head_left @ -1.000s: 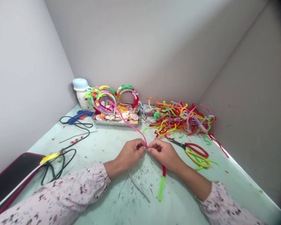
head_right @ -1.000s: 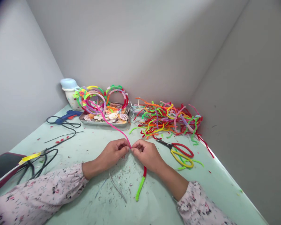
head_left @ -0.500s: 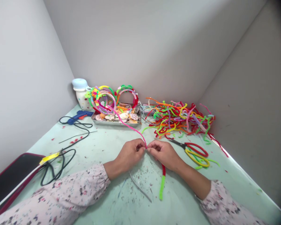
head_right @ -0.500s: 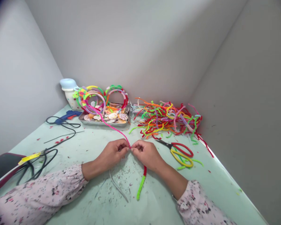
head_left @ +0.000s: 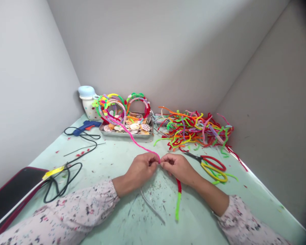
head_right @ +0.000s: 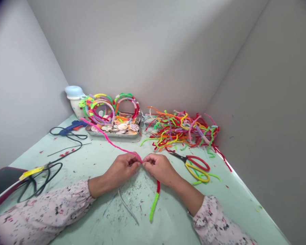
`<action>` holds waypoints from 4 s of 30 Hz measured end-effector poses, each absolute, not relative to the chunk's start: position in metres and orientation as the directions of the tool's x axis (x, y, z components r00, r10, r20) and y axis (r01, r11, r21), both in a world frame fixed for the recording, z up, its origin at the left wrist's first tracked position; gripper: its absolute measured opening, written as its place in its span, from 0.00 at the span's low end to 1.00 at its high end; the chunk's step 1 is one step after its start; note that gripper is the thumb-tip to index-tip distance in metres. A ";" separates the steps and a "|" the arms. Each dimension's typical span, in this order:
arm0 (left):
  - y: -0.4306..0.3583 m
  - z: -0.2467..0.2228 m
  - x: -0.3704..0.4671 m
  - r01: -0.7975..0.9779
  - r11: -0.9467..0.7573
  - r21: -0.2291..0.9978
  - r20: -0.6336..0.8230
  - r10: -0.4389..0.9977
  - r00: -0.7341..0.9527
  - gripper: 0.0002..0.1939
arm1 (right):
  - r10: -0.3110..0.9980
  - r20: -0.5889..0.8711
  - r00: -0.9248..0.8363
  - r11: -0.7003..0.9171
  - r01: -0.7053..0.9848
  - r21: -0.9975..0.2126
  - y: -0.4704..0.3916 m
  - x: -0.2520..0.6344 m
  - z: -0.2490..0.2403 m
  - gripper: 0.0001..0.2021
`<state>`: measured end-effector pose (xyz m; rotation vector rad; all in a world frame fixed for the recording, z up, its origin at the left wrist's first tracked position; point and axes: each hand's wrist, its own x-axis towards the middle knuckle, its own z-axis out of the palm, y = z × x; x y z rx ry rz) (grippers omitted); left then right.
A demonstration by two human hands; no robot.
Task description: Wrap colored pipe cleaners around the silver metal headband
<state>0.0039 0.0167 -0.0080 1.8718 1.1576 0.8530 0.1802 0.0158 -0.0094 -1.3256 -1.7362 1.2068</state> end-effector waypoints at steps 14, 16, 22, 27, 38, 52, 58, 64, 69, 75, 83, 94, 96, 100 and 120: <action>0.009 0.005 0.000 0.487 -0.371 0.790 0.143 0.885 0.442 0.05 | 0.942 -0.077 -0.326 0.063 0.400 -0.914 0.013 0.181 -0.006 0.05; 0.011 0.005 0.000 0.419 -0.300 0.857 0.098 0.894 0.438 0.05 | 0.943 -0.062 -0.327 0.075 0.393 -0.917 0.014 0.181 -0.005 0.06; 0.022 -0.001 0.005 0.214 0.037 0.976 -0.117 0.920 0.375 0.05 | 0.936 0.034 -0.351 0.178 0.385 -0.906 0.016 0.182 -0.004 0.04; 0.028 -0.005 0.004 0.254 0.080 0.964 -0.181 0.898 0.402 0.09 | 0.923 0.108 -0.368 0.267 0.415 -0.870 0.013 0.182 -0.005 0.05; 0.028 0.003 0.002 0.293 0.099 0.951 -0.236 0.844 0.482 0.11 | 0.931 0.089 -0.353 0.239 0.410 -0.880 0.011 0.183 -0.006 0.04; 0.030 0.004 -0.002 0.399 0.027 0.917 -0.254 0.811 0.527 0.16 | 0.929 0.053 -0.367 0.213 0.411 -0.886 0.012 0.185 -0.008 0.06; 0.030 0.006 -0.005 0.361 0.007 0.932 -0.227 0.790 0.569 0.15 | 0.929 0.027 -0.368 0.185 0.403 -0.896 0.011 0.185 -0.007 0.06; 0.031 0.000 -0.005 0.334 0.037 0.942 -0.242 0.763 0.599 0.15 | 0.921 0.022 -0.388 0.194 0.410 -0.891 0.012 0.186 -0.009 0.06; 0.029 -0.001 -0.005 0.390 -0.031 0.920 -0.220 0.783 0.581 0.13 | 0.919 0.001 -0.394 0.178 0.412 -0.894 0.012 0.187 -0.006 0.06; 0.029 -0.001 -0.005 0.375 -0.045 0.926 -0.202 0.779 0.593 0.13 | 0.914 -0.031 -0.403 0.148 0.406 -0.902 0.012 0.188 -0.005 0.06; 0.032 0.000 -0.005 0.318 0.046 0.947 -0.243 0.749 0.616 0.08 | 0.914 -0.035 -0.403 0.143 0.402 -0.904 0.013 0.188 -0.006 0.06; 0.030 -0.001 -0.005 0.330 0.015 0.944 -0.222 0.770 0.599 0.04 | 0.913 -0.041 -0.405 0.145 0.417 -0.897 0.013 0.188 -0.006 0.06; 0.030 0.000 -0.005 0.330 0.031 0.943 -0.235 0.766 0.599 0.05 | 0.916 -0.038 -0.400 0.141 0.409 -0.902 0.013 0.189 -0.007 0.06; 0.031 0.000 -0.005 0.328 0.062 0.943 -0.258 0.758 0.599 0.07 | 0.914 -0.065 -0.400 0.103 0.385 -0.917 0.013 0.188 -0.008 0.06; 0.031 -0.008 -0.007 0.355 -0.062 0.933 -0.176 0.781 0.599 0.03 | 0.902 -0.089 -0.424 0.088 0.379 -0.921 0.014 0.187 -0.007 0.06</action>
